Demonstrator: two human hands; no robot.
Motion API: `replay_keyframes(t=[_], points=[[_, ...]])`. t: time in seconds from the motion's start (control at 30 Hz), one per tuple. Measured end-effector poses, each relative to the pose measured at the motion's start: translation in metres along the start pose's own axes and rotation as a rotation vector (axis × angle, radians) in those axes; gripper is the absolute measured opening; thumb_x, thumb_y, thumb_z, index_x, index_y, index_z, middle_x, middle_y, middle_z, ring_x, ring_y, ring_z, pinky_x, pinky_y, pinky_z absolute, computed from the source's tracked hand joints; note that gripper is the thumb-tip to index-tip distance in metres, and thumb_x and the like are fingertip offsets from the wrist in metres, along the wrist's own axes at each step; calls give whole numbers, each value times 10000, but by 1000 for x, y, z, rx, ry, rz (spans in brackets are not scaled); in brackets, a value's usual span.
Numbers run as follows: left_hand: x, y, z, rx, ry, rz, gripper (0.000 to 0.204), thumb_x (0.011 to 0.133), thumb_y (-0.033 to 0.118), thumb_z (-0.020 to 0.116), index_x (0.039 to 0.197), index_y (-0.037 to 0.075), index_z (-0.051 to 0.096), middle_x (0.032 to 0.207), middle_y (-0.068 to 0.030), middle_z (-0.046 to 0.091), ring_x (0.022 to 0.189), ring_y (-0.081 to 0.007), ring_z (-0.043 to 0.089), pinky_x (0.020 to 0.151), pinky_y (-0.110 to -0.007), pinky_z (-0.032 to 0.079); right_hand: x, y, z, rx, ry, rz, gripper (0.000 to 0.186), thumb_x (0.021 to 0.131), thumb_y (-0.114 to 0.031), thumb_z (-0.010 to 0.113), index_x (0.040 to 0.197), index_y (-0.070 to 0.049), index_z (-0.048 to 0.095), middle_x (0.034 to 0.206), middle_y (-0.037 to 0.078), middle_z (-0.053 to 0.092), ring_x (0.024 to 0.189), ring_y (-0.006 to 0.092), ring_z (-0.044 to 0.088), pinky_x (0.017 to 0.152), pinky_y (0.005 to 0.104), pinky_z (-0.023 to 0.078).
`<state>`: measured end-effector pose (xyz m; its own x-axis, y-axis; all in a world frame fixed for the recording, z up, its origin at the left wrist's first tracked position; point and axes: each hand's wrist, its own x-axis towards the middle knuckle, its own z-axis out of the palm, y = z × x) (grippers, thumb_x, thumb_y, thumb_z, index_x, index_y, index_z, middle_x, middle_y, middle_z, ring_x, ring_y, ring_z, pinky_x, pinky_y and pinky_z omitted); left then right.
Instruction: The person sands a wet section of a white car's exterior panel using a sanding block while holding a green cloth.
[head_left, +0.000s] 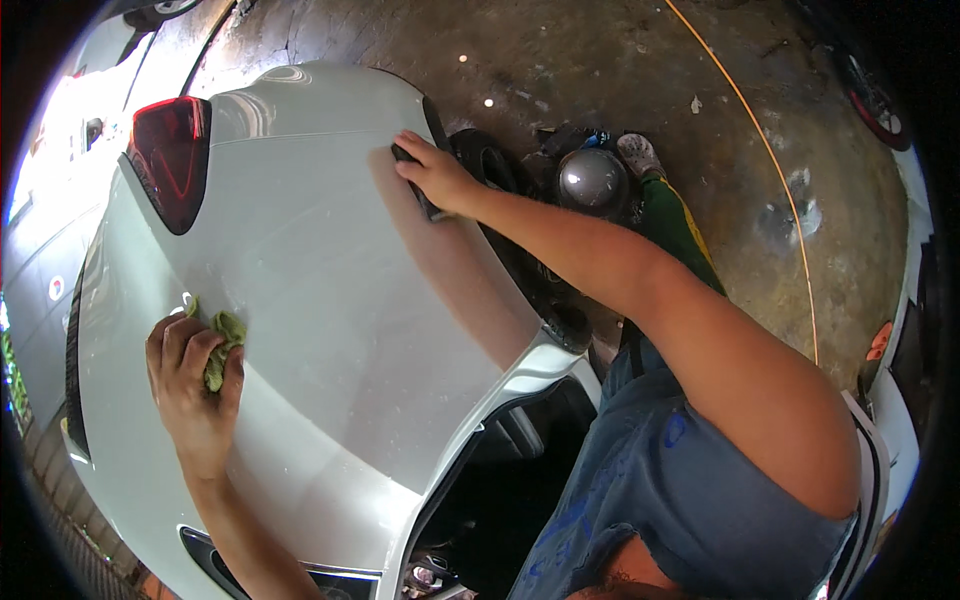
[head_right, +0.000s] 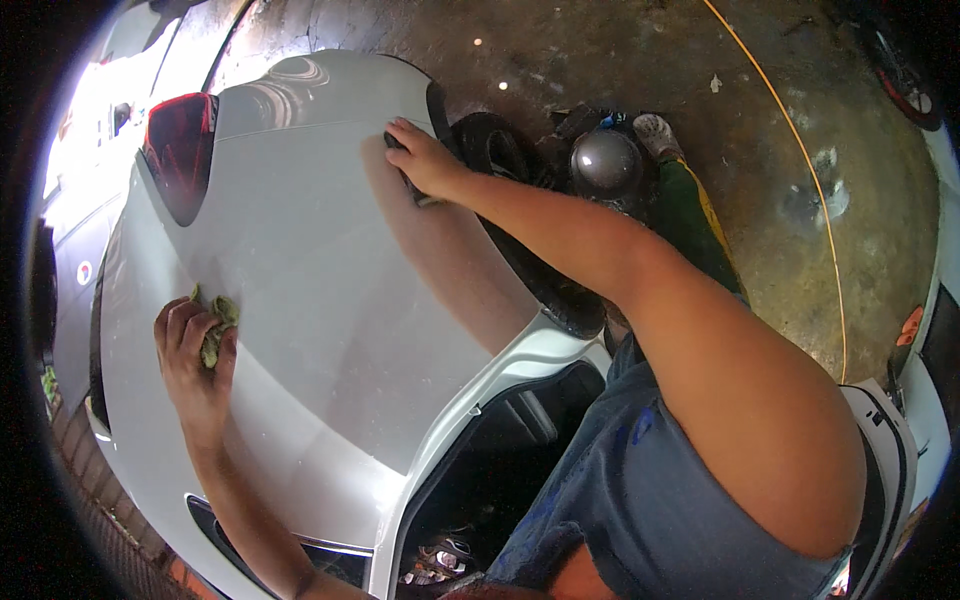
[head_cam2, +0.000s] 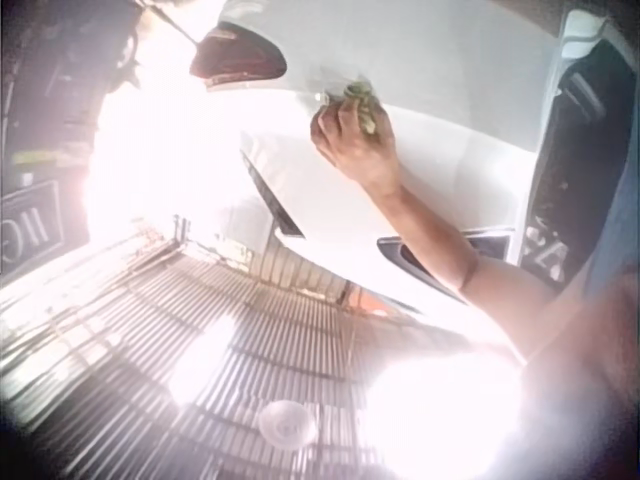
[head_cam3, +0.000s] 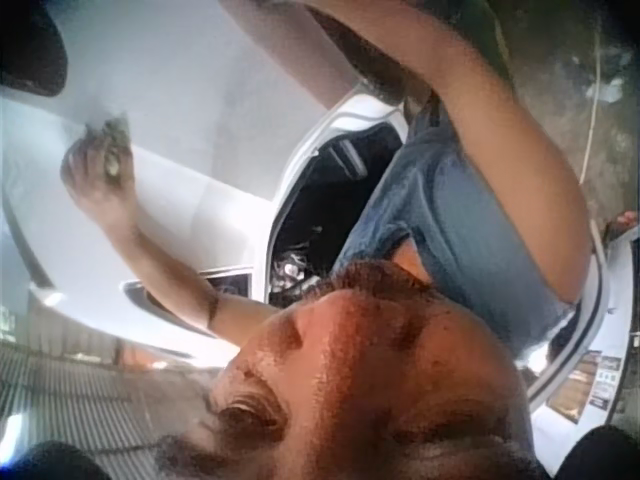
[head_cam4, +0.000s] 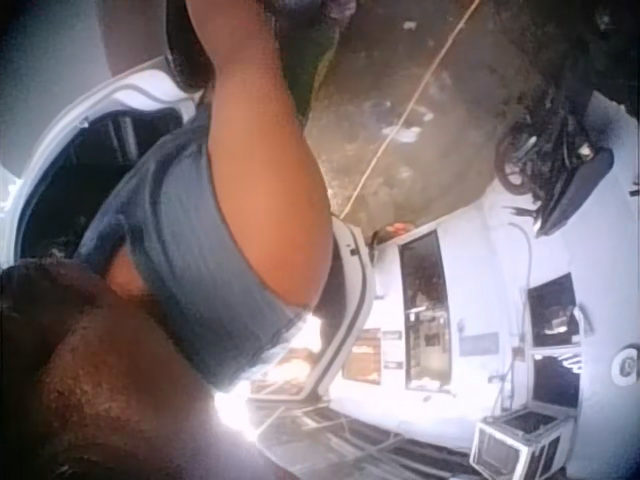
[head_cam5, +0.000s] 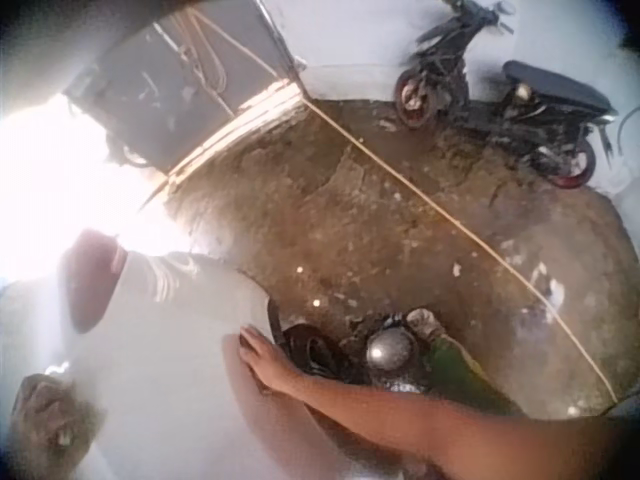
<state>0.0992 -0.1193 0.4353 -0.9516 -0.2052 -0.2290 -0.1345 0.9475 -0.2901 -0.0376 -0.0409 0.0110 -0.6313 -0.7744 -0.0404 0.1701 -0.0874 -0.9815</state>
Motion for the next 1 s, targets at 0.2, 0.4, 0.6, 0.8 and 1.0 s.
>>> replay_keyframes(t=[0.2,0.4,0.6,0.8,1.0], points=[[-15,-4,5,11,-23,-26,241,785,124,754,978,75,619,1102,-96,608,1176,-368,538,982,-511,447,-162,-42,20,-95,-106,-70,560,1050,-228,514,1546,-17,362,1648,214,240,1545,340,200,1255,430,184],[-4,2,-1,11,-24,-23,231,795,120,742,991,75,627,1103,-97,604,1184,-369,535,991,-506,442,-68,-16,10,16,-33,13,568,1041,-235,519,1533,4,367,1626,230,289,1535,333,239,1249,407,205],[-13,-2,2,15,-22,-36,252,808,95,722,1053,90,661,1125,-95,605,1183,-361,542,999,-498,447,-66,-6,20,-2,-46,-36,573,1049,-244,513,1534,18,357,1633,240,268,1538,332,229,1251,400,193],[-10,1,0,13,-2,20,262,806,53,715,1065,87,697,1172,-94,629,1186,-355,555,1013,-488,452,-147,-32,13,-70,-146,-111,581,1049,-219,510,1555,0,330,1640,240,243,1546,361,183,1258,437,160],[-1,3,2,0,-5,20,233,807,62,730,1036,66,682,1167,-108,639,1195,-366,550,1010,-488,448,-5,3,-2,-26,-70,26,614,1031,-260,544,1545,8,343,1660,223,210,1545,317,207,1254,387,175]])
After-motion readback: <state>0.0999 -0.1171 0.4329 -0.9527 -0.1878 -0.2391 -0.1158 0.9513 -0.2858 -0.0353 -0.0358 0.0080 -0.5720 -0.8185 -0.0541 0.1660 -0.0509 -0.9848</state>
